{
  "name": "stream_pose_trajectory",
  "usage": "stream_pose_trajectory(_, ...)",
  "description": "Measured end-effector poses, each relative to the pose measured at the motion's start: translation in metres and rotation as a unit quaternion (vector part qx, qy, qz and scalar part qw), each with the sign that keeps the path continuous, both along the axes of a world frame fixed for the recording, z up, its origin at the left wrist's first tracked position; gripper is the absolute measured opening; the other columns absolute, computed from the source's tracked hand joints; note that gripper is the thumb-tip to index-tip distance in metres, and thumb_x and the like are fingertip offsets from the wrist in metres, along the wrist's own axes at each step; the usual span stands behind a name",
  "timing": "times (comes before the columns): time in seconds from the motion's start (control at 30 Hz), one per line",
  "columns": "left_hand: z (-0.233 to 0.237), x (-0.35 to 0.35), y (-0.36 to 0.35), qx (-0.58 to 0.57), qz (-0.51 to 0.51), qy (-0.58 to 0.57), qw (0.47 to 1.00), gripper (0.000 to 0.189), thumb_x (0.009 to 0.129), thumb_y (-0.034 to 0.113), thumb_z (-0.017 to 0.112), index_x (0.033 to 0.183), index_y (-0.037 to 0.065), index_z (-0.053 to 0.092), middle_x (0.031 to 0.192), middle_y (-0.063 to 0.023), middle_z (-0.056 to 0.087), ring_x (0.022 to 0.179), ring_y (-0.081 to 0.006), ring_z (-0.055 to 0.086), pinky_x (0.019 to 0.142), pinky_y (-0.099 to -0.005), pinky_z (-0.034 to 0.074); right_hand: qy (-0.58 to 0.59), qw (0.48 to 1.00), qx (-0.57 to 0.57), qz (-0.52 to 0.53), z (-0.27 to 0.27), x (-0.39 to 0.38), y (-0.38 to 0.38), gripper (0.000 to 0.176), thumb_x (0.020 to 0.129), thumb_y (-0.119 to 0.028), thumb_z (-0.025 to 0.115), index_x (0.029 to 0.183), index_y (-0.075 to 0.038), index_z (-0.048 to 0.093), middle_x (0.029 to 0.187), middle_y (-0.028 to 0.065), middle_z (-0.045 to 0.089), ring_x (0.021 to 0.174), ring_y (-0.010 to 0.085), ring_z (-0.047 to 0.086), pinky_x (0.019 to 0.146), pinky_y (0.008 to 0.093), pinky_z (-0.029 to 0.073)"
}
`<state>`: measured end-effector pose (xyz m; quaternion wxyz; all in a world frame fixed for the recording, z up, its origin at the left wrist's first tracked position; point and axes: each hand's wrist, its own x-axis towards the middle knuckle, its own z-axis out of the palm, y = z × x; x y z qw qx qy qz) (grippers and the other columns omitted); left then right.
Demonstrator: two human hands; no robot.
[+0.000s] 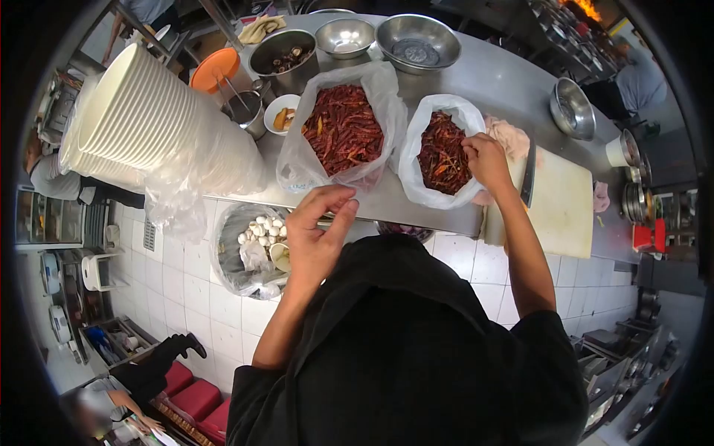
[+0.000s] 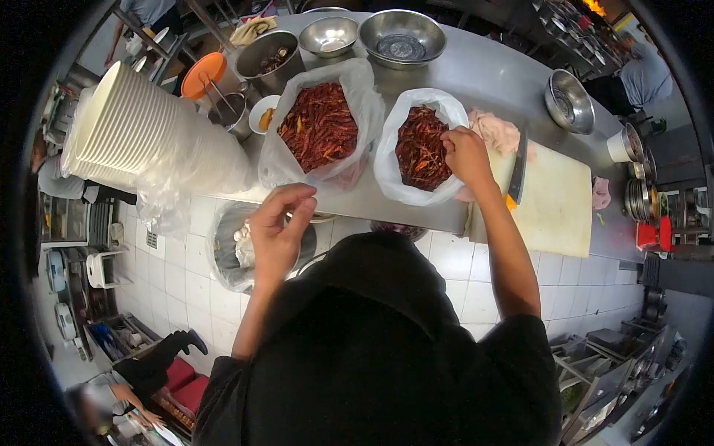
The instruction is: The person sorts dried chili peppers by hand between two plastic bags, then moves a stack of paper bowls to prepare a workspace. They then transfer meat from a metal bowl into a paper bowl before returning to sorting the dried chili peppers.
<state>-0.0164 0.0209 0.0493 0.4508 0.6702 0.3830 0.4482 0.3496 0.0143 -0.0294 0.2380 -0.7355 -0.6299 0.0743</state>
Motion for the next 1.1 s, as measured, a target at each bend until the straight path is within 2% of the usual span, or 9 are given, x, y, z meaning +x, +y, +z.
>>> stream_pose_trajectory(0.17, -0.014, 0.016, 0.002, -0.047, -0.039, -0.019, 0.998, 0.016, 0.087, 0.0, 0.071, 0.102, -0.003, 0.071, 0.096, -0.0084, 0.07, 0.077, -0.0119, 0.06, 0.074, -0.0253, 0.049, -0.042, 0.99, 0.132, 0.026, -0.01, -0.014, 0.006, 0.027, 0.08, 0.0, 0.061, 0.103, -0.005, 0.074, 0.103, 0.0138, 0.069, 0.103, 0.0359, 0.061, 0.093, 0.0419, 0.05)
stream_pose_trajectory(0.3, -0.018, 0.028, 0.004, -0.062, -0.062, -0.011, 0.996, 0.016, 0.087, 0.001, 0.071, 0.103, -0.003, 0.071, 0.096, -0.0083, 0.07, 0.078, -0.0115, 0.061, 0.075, -0.0251, 0.05, -0.066, 0.996, -0.043, 0.031, -0.017, -0.008, 0.01, 0.022, 0.079, -0.001, 0.063, 0.098, -0.004, 0.074, 0.099, 0.0137, 0.068, 0.104, 0.0353, 0.06, 0.092, 0.043, 0.05)
stream_pose_trajectory(0.43, -0.029, 0.027, -0.007, -0.09, -0.049, -0.008, 0.995, 0.016, 0.088, 0.002, 0.07, 0.103, -0.002, 0.072, 0.096, -0.0086, 0.07, 0.079, -0.0114, 0.062, 0.075, -0.0253, 0.05, 0.008, 0.996, -0.043, 0.076, -0.002, -0.021, -0.008, 0.012, 0.083, -0.009, 0.065, 0.089, -0.004, 0.075, 0.094, 0.0152, 0.067, 0.097, 0.0356, 0.062, 0.09, 0.0437, 0.05)
stream_pose_trajectory(0.57, -0.038, 0.026, -0.013, -0.111, -0.048, 0.0, 0.993, 0.016, 0.088, 0.003, 0.071, 0.103, -0.002, 0.072, 0.096, -0.0091, 0.071, 0.079, -0.0117, 0.063, 0.076, -0.0256, 0.051, -0.032, 0.998, 0.057, 0.004, -0.005, -0.023, 0.027, 0.013, 0.082, -0.014, 0.069, 0.087, -0.003, 0.074, 0.096, 0.0176, 0.067, 0.096, 0.0365, 0.063, 0.09, 0.0442, 0.051)
stream_pose_trajectory(0.77, -0.032, 0.025, -0.011, -0.089, -0.029, 0.002, 0.996, 0.016, 0.088, 0.003, 0.071, 0.103, -0.002, 0.072, 0.096, -0.0095, 0.071, 0.08, -0.0125, 0.064, 0.076, -0.0258, 0.051, -0.084, 0.996, 0.003, -0.018, -0.044, -0.011, 0.066, 0.015, 0.082, -0.014, 0.067, 0.087, -0.003, 0.074, 0.095, 0.0185, 0.067, 0.093, 0.0371, 0.065, 0.085, 0.046, 0.052)
stream_pose_trajectory(0.9, -0.033, 0.02, -0.011, -0.105, -0.015, -0.005, 0.994, 0.016, 0.088, 0.004, 0.07, 0.102, -0.002, 0.072, 0.096, -0.0096, 0.07, 0.08, -0.0128, 0.064, 0.076, -0.0263, 0.051, 0.015, 0.996, 0.08, -0.033, -0.018, -0.005, 0.048, 0.016, 0.082, -0.014, 0.067, 0.091, -0.002, 0.074, 0.097, 0.0175, 0.07, 0.089, 0.0358, 0.067, 0.084, 0.0416, 0.053)
stream_pose_trajectory(0.93, -0.032, 0.022, -0.01, -0.11, -0.017, -0.002, 0.994, 0.016, 0.088, 0.004, 0.07, 0.102, -0.002, 0.072, 0.096, -0.0096, 0.07, 0.08, -0.0129, 0.064, 0.076, -0.0264, 0.051, 0.118, 0.989, 0.083, -0.044, -0.016, -0.003, 0.044, 0.017, 0.081, -0.013, 0.069, 0.093, -0.003, 0.074, 0.097, 0.0169, 0.071, 0.088, 0.0356, 0.068, 0.084, 0.0399, 0.053)
stream_pose_trajectory(1.03, -0.029, 0.031, -0.005, -0.106, -0.029, 0.001, 0.994, 0.016, 0.088, 0.004, 0.07, 0.102, -0.002, 0.072, 0.095, -0.0095, 0.07, 0.079, -0.013, 0.063, 0.075, -0.0267, 0.051, 0.178, 0.981, 0.049, -0.056, -0.013, -0.004, 0.036, 0.019, 0.08, -0.013, 0.071, 0.096, -0.002, 0.074, 0.095, 0.0166, 0.071, 0.086, 0.0357, 0.068, 0.083, 0.0394, 0.054)
stream_pose_trajectory(1.1, -0.027, 0.039, 0.0, -0.093, -0.046, 0.003, 0.995, 0.016, 0.088, 0.005, 0.071, 0.102, -0.002, 0.072, 0.094, -0.0093, 0.069, 0.079, -0.013, 0.063, 0.074, -0.0268, 0.051, 0.108, 0.993, 0.038, -0.027, -0.017, -0.017, 0.043, 0.02, 0.08, -0.012, 0.07, 0.098, -0.004, 0.075, 0.097, 0.0164, 0.069, 0.091, 0.0347, 0.066, 0.087, 0.0407, 0.053)
